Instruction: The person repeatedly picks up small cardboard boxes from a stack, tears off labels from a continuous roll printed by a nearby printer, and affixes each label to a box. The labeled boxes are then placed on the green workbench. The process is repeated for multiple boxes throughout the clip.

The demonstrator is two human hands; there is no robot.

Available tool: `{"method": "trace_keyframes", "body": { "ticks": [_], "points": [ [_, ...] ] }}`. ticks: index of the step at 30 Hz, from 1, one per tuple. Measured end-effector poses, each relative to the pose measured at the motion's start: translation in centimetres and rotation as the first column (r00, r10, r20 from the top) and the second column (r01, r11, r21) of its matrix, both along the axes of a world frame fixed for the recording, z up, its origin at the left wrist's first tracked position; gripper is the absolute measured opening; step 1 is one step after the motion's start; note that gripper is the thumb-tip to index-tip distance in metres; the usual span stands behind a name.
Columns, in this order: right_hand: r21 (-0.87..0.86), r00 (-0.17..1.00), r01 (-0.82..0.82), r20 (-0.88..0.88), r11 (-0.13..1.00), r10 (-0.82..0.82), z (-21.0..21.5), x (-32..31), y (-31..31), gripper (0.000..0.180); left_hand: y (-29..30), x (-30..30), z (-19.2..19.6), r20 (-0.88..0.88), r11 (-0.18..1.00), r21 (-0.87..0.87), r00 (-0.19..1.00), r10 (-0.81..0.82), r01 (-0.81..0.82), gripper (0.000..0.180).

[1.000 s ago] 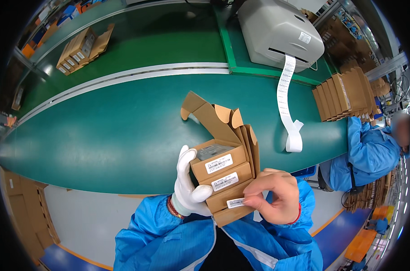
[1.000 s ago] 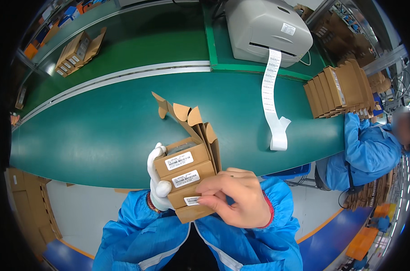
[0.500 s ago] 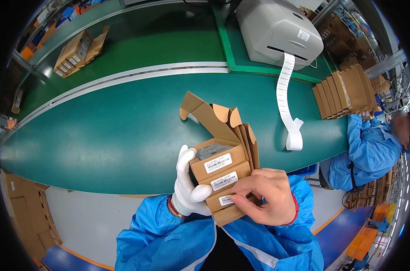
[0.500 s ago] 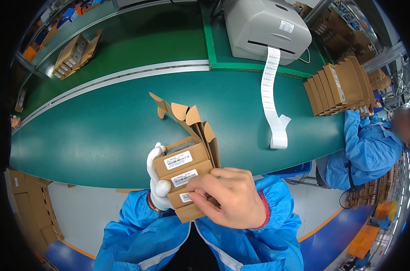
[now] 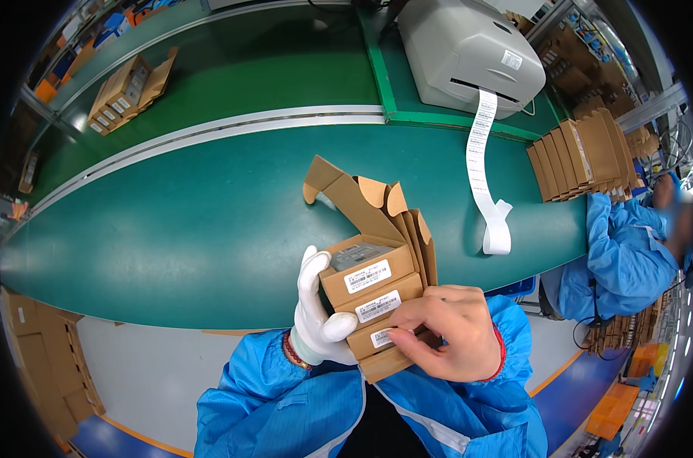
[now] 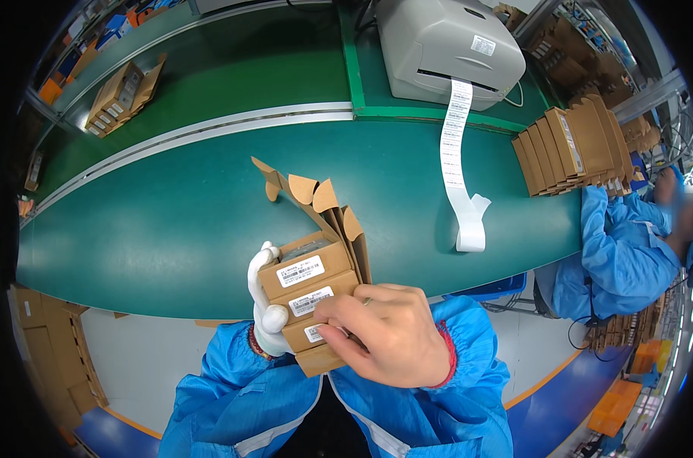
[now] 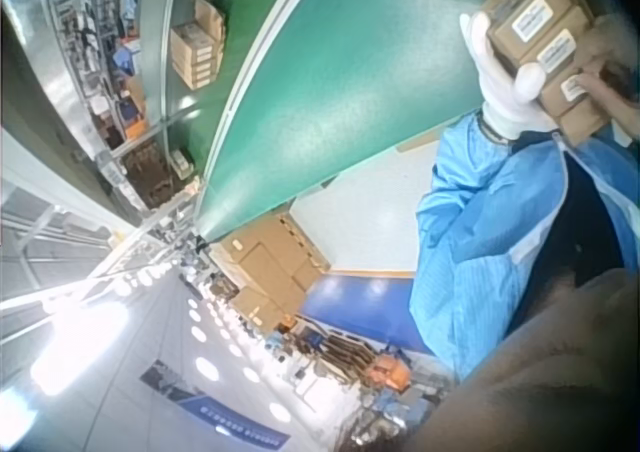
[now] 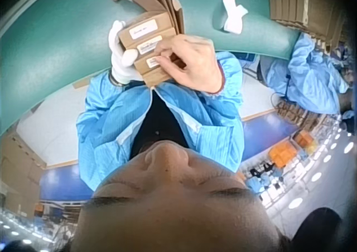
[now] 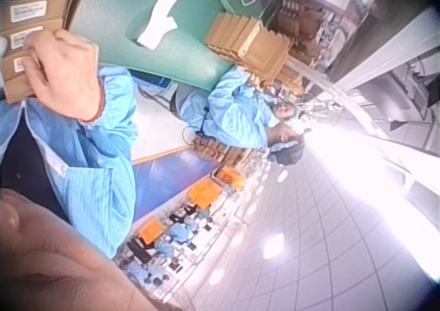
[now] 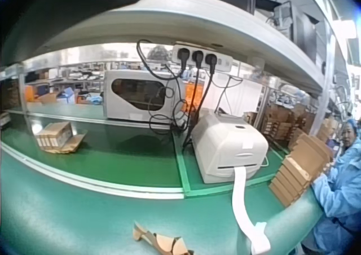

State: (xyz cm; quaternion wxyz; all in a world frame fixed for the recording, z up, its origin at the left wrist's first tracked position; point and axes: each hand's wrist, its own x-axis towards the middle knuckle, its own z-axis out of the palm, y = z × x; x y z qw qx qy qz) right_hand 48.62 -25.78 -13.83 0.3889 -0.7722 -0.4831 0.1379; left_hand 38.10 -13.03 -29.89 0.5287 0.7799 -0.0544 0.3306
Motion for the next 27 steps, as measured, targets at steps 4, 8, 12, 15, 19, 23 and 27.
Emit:
{"method": "trace_keyframes", "body": {
  "ticks": [4, 8, 12, 15, 19, 23, 27],
  "points": [
    [-0.068, 0.993, -0.026, 0.115, 0.997, 0.033, 0.6, 0.2, 0.3, 0.019, -0.1, 0.3, -0.2, -0.001, 1.0, 0.001, 1.0, -0.004, 0.004, 0.087],
    [-0.332, 0.939, 0.05, 0.337, 0.942, 0.069, 2.1, 0.1, 0.9, 0.03, -0.2, 0.5, -0.2, -0.003, 1.0, -0.003, 1.0, -0.008, 0.008, 0.087],
    [-0.516, 0.886, 0.165, 0.452, 0.841, 0.103, 3.3, 0.4, 1.4, 0.036, -0.2, 0.5, -0.2, -0.011, 1.0, 0.001, 1.0, -0.003, 0.003, 0.088],
    [-0.41, 0.878, 0.166, 0.476, 0.897, 0.055, 3.9, 2.4, 0.0, 0.038, -0.4, 0.5, -0.2, -0.014, 1.0, -0.001, 1.0, -0.004, 0.004, 0.088],
    [-0.166, 0.888, 0.425, 0.266, 0.89, -0.374, 4.0, 5.2, -3.3, 0.032, -0.4, 0.7, -0.4, -0.016, 1.0, 0.0, 1.0, -0.001, 0.001, 0.088],
    [-0.143, 0.837, 0.547, 0.115, 0.825, -0.535, 0.2, 13.3, -7.3, 0.02, -0.4, 0.9, -0.7, -0.022, 1.0, 0.001, 1.0, 0.011, -0.011, 0.089],
    [-0.306, 0.789, 0.61, 0.151, 0.731, -0.596, -6.9, 20.6, -13.3, 0.025, -0.5, 1.3, -0.4, -0.017, 1.0, 0.006, 1.0, 0.006, -0.006, 0.089]
  ]
}}
